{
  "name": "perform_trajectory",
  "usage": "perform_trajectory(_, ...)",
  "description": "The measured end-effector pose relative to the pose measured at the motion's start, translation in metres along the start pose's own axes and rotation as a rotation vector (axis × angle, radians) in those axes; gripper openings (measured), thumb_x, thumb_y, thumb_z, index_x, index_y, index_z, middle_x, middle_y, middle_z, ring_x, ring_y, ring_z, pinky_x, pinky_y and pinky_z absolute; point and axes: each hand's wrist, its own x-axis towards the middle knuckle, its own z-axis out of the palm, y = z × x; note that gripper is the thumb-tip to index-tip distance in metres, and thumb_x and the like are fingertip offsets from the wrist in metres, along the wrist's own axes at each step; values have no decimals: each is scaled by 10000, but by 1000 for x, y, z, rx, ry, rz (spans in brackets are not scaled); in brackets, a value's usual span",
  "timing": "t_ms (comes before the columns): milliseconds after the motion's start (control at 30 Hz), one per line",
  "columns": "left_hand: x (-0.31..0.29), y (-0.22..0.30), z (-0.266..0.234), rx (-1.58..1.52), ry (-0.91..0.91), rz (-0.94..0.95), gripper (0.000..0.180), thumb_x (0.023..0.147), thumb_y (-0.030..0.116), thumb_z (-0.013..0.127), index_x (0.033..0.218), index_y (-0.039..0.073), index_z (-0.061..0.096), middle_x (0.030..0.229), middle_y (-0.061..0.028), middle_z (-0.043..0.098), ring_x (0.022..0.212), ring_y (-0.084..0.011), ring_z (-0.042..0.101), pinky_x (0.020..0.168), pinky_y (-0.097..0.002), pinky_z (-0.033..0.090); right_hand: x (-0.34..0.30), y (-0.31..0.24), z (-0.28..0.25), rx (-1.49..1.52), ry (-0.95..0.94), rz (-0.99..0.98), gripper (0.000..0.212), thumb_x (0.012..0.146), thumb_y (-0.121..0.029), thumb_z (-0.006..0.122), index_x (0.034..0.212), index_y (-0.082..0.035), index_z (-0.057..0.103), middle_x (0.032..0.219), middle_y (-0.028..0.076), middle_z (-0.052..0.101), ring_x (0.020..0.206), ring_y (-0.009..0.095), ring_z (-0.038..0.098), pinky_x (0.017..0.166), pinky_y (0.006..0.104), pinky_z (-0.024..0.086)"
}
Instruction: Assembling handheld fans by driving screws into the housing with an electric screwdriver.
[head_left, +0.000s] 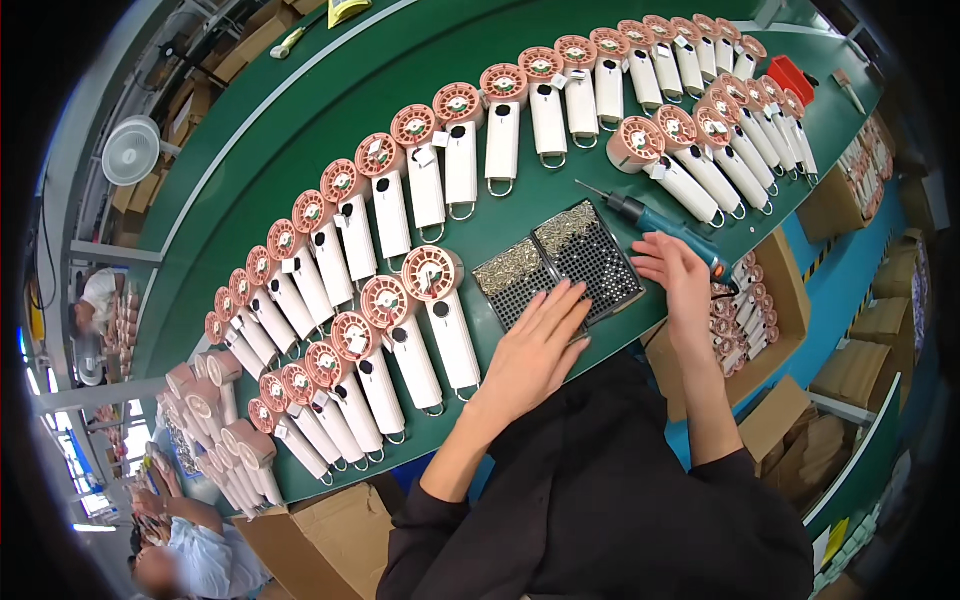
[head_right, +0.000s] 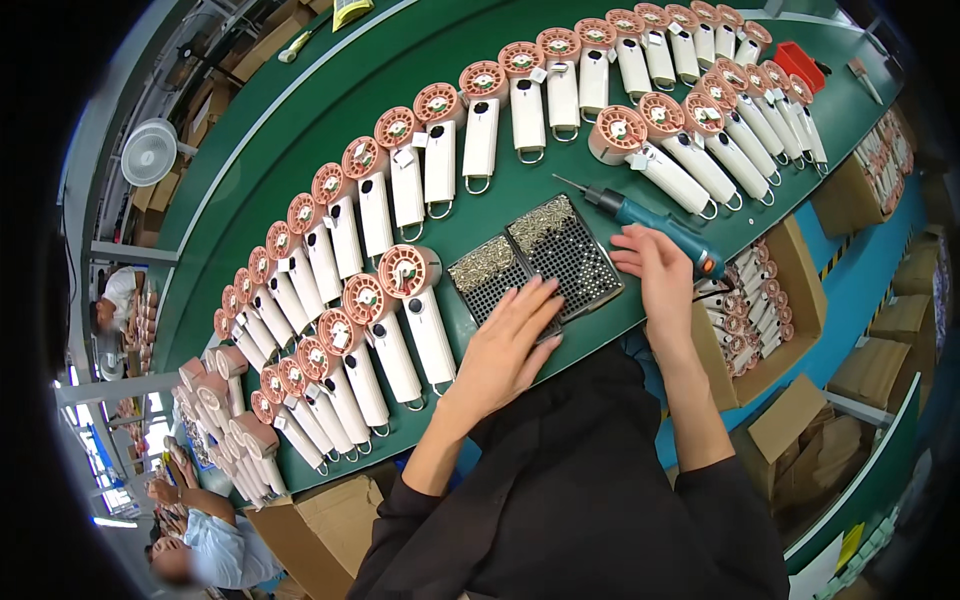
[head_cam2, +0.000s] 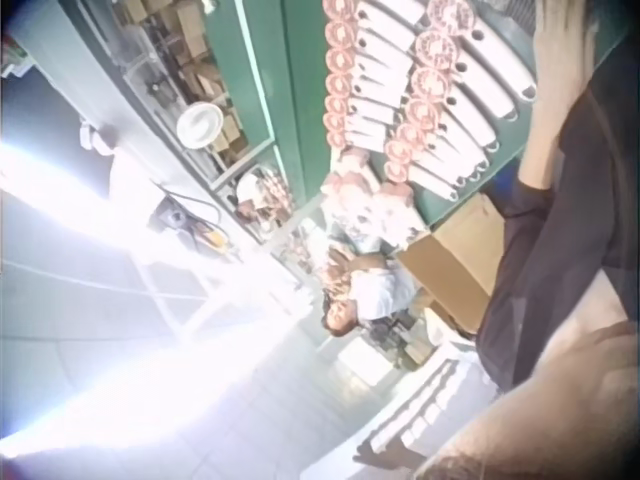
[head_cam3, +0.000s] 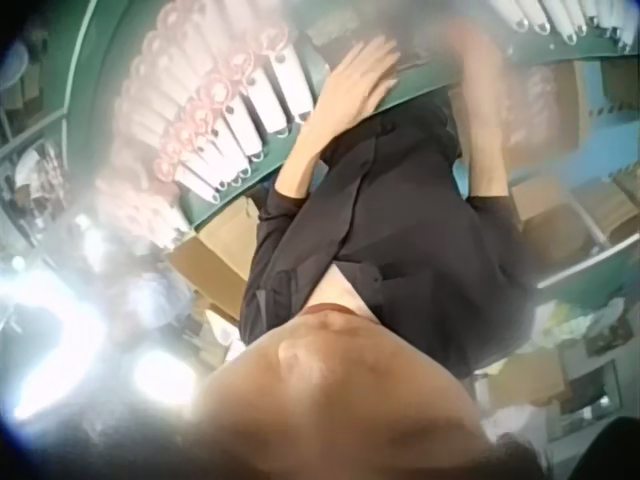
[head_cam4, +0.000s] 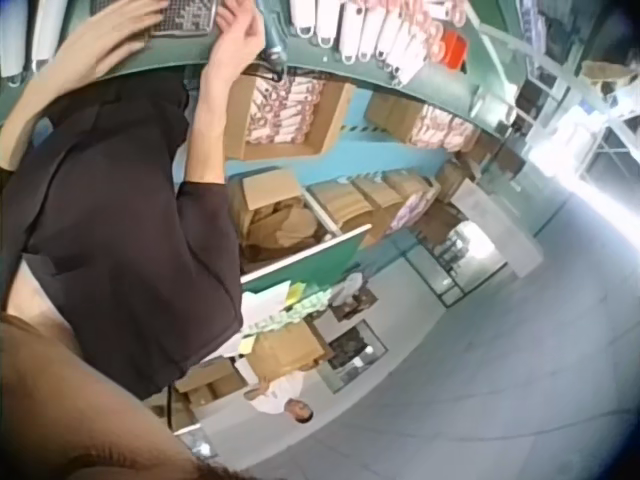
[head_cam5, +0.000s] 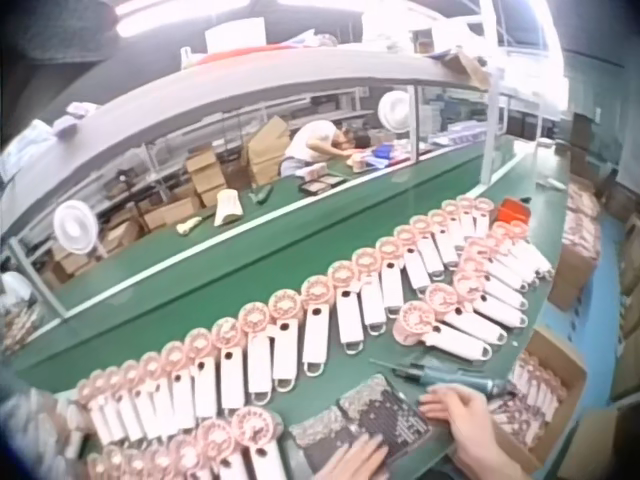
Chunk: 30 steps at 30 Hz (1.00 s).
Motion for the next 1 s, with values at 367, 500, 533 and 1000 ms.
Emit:
perform_trajectory(367,3,-20,-19,269,149,-284,617,860,231,648,1346,-57,402,1447,-222,360,1344,-376,347,1114,-457,285,2,17,43,-492,-25,-484,235,905,-83,605,1126,-5,586,917,74,590,831,159,566,753,274,464)
perform_trajectory(500,-7,-18,-9,73,212,-299,691,792,193,693,1342,-78,375,1383,-254,408,1311,-398,377,1105,-443,308,2,22,44,-452,-3,-507,212,919,-64,581,1118,10,587,940,76,569,849,172,560,767,290,461)
perform_trajectory(533,-10,-18,-4,66,199,-279,688,806,198,679,1348,-86,364,1398,-254,393,1327,-390,362,1118,-439,291,5,30,38,-426,5,-519,209,924,-60,574,1120,11,587,950,74,571,866,173,556,780,290,457)
perform_trajectory(1000,-16,-13,14,266,107,-268,684,982,383,398,1448,-75,195,1542,-199,172,1440,-299,162,1177,-431,151,-1,22,34,-593,-2,-790,204,941,-87,547,1050,66,625,994,218,635,868,333,604,815,368,489)
